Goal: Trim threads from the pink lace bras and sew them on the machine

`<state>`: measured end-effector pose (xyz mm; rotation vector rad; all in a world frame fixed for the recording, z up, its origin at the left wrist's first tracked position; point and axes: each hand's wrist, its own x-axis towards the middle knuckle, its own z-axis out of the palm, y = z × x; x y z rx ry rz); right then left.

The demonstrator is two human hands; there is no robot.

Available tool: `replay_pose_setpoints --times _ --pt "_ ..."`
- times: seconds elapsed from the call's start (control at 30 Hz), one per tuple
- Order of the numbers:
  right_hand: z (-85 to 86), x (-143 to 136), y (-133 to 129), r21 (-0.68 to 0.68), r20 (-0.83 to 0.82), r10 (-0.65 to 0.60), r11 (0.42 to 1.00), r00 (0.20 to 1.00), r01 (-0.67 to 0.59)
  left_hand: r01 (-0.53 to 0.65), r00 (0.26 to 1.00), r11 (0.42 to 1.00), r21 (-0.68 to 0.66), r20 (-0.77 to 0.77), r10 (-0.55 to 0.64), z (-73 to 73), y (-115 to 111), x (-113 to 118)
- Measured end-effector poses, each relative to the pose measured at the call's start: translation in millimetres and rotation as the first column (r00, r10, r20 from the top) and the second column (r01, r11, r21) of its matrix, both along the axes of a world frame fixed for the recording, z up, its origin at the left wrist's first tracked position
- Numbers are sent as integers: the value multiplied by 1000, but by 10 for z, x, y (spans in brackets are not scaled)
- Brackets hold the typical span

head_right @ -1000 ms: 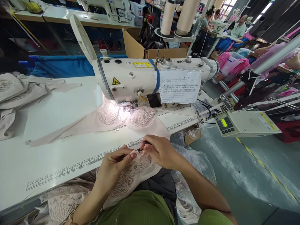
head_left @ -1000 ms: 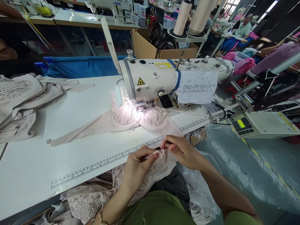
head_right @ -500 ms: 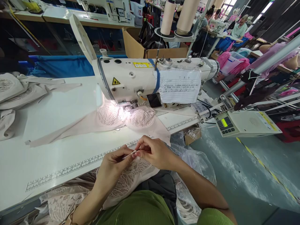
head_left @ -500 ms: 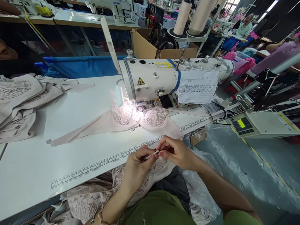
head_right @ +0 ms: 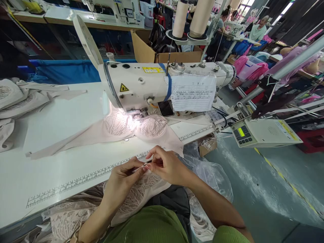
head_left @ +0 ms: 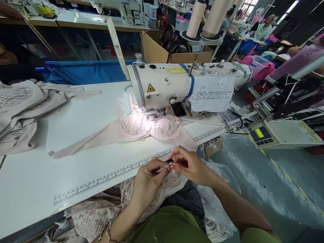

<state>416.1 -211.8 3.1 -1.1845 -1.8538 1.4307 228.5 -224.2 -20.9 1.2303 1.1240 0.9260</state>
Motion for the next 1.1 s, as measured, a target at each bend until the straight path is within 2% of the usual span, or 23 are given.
replay_pose_setpoints --times 0.23,0.37,0.47,0.6,0.77,0.87,0.97,1.1 --pt "-58 -7 -19 60 -48 -157 985 986 160 -47 999 998 28 17 47 5 -8 -9" --pt "-93 101 -24 130 -76 -191 971 979 200 -102 982 990 -96 152 116 -40 -17 -31" --pt "-131 187 -28 159 27 -158 976 987 152 -133 956 969 -208 231 181 -77 -9 -29" --pt "-215 257 -19 89 198 -62 995 978 45 -173 912 949 -264 321 255 -104 7 -17" --pt "-296 291 11 4 231 9 1000 973 -10 -186 900 943 -274 338 276 -109 -5 -9" --pt "-298 298 29 88 280 3 996 960 -29 -202 896 937 -284 333 294 -91 -7 7" --pt "-312 316 39 192 322 37 976 946 -104 -226 890 928 -296 324 320 -70 -1 17" --pt "-365 351 34 216 332 93 961 939 -172 -235 885 923 -305 325 333 -82 2 5"
